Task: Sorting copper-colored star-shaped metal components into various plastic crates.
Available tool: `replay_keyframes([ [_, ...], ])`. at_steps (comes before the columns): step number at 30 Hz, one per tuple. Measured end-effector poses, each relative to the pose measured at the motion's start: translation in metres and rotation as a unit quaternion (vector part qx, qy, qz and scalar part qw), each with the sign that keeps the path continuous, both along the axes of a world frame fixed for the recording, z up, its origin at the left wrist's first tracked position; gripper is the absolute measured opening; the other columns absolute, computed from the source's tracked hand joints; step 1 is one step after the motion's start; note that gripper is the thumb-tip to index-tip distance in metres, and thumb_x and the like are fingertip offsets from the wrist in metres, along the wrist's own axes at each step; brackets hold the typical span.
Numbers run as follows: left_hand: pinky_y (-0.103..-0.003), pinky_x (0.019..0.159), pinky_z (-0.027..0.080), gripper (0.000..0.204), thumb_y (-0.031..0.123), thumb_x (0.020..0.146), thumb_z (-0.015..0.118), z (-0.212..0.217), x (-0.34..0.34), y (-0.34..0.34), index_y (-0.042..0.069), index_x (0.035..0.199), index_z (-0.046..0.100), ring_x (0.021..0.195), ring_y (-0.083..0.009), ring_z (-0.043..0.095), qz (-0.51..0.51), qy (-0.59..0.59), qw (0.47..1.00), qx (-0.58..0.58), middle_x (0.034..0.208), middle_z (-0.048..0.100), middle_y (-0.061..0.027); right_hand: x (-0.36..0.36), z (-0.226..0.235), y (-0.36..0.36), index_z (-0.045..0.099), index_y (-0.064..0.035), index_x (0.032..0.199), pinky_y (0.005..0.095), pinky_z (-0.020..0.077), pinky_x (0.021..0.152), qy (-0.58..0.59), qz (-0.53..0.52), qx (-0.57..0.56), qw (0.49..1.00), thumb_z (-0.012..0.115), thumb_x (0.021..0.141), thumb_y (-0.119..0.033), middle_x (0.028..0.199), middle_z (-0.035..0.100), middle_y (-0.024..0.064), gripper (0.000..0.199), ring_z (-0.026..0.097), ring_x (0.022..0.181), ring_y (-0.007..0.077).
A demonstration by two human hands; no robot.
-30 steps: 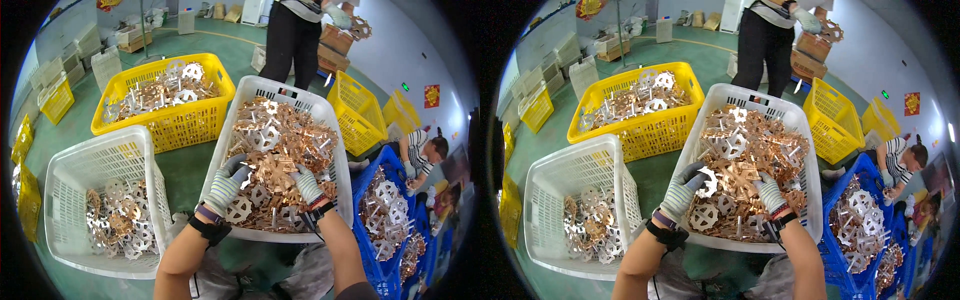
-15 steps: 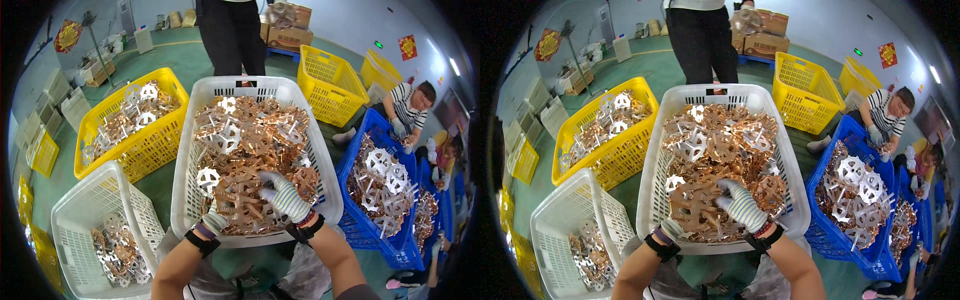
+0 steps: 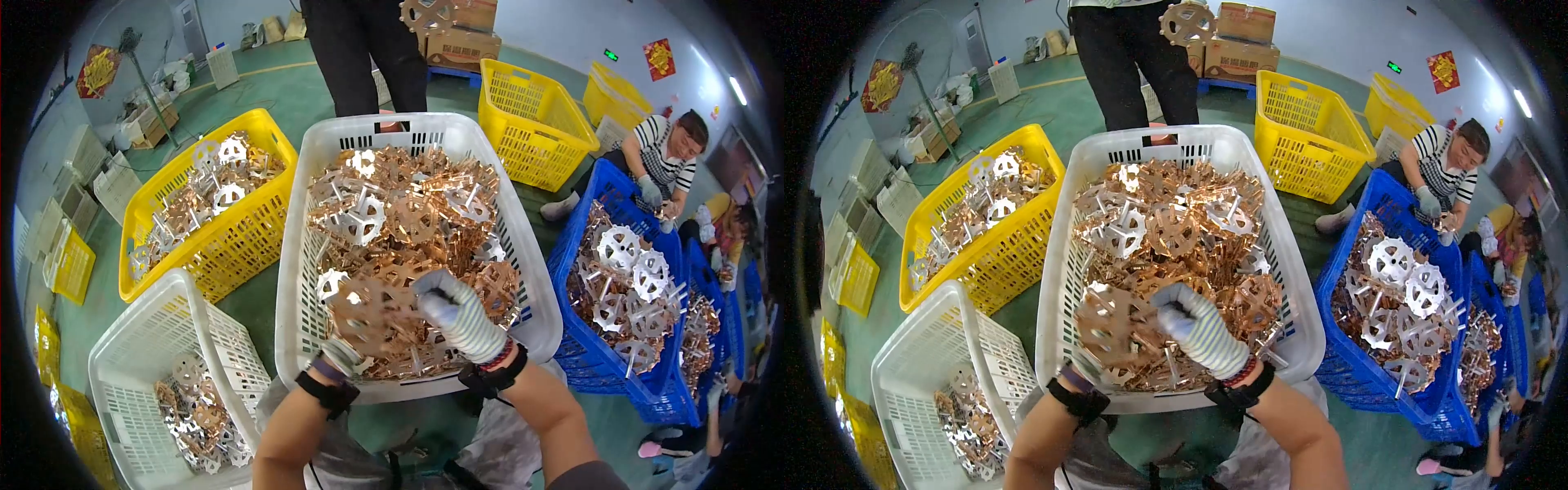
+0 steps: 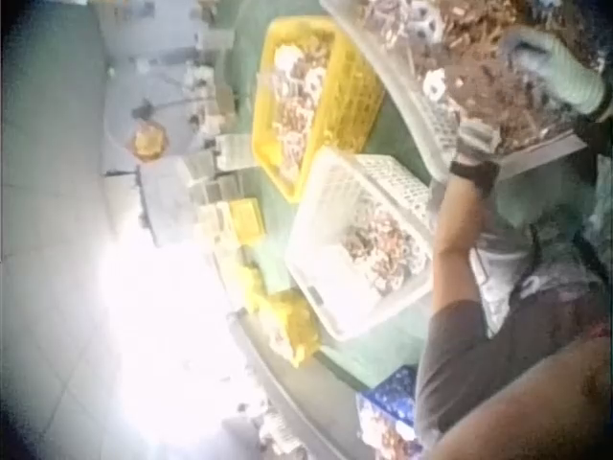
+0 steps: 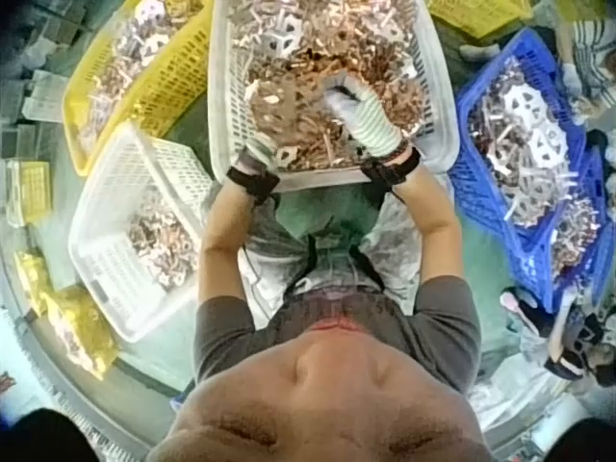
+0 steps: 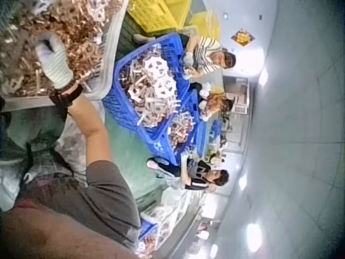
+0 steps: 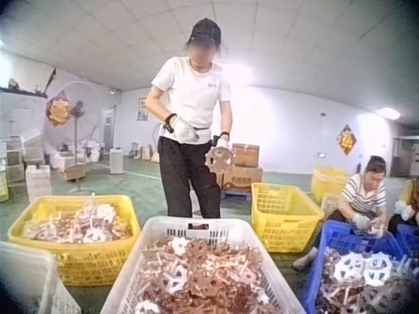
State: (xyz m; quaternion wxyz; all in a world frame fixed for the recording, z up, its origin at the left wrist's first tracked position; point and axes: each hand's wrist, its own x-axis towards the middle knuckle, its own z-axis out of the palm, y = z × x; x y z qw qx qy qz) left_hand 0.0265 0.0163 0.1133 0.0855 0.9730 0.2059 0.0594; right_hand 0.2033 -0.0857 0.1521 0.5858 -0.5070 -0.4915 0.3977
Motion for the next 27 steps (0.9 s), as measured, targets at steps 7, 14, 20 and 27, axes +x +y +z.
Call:
replay_keyframes([
  [7, -0.049, 0.094, 0.045, 0.042, 0.029, 0.094, 0.044, -0.061, -0.012, -0.023, 0.0, 0.124, 0.046, 0.109, -0.0307, 0.053, 0.066, -0.255, 0.4, -0.878, 0.122, 0.052, -0.0131, -0.025, -0.008, 0.012, 0.057, -0.001, 0.106, 0.0304, 0.0501, 0.072, -0.174, -0.01, 0.063, 0.983, 0.05, 0.094, -0.016, 0.091, 0.063, 0.0105, 0.021, 0.062, 0.08, 0.0203],
  [14, -0.062, 0.087, 0.042, 0.042, 0.024, 0.095, 0.047, -0.13, -0.02, -0.037, 0.002, 0.13, 0.044, 0.111, -0.0399, 0.05, 0.041, -0.216, 0.33, -0.918, 0.133, 0.045, -0.0192, -0.039, -0.015, 0.001, 0.056, -0.0018, 0.105, 0.0376, 0.0508, 0.072, -0.247, 0.0, 0.084, 0.965, 0.056, 0.09, -0.015, 0.092, 0.064, 0.0171, 0.02, 0.064, 0.084, 0.0327],
  [20, -0.037, 0.098, 0.04, 0.093, 0.034, 0.065, 0.081, -0.13, -0.032, -0.001, 0.007, 0.139, 0.033, 0.115, -0.0203, 0.048, -0.021, -0.26, 0.899, -0.352, 0.137, 0.038, -0.0132, -0.022, -0.005, 0.01, 0.057, -0.0021, 0.105, 0.0346, 0.0498, 0.06, -0.306, -0.047, 0.037, 0.95, 0.053, 0.088, -0.007, 0.075, 0.062, 0.015, 0.018, 0.064, 0.068, 0.0256],
  [27, -0.051, 0.099, 0.028, 0.055, 0.041, 0.086, 0.052, -0.023, -0.013, -0.015, 0.007, 0.129, 0.045, 0.12, -0.033, 0.039, 0.069, -0.368, 0.846, -0.379, 0.129, 0.046, -0.0139, -0.007, 0.022, -0.009, 0.058, -0.0033, 0.099, 0.0208, 0.0339, 0.042, 0.143, 0.061, -0.062, 0.986, 0.048, 0.092, -0.011, 0.057, 0.05, -0.0002, 0.014, 0.042, 0.045, 0.0064],
])
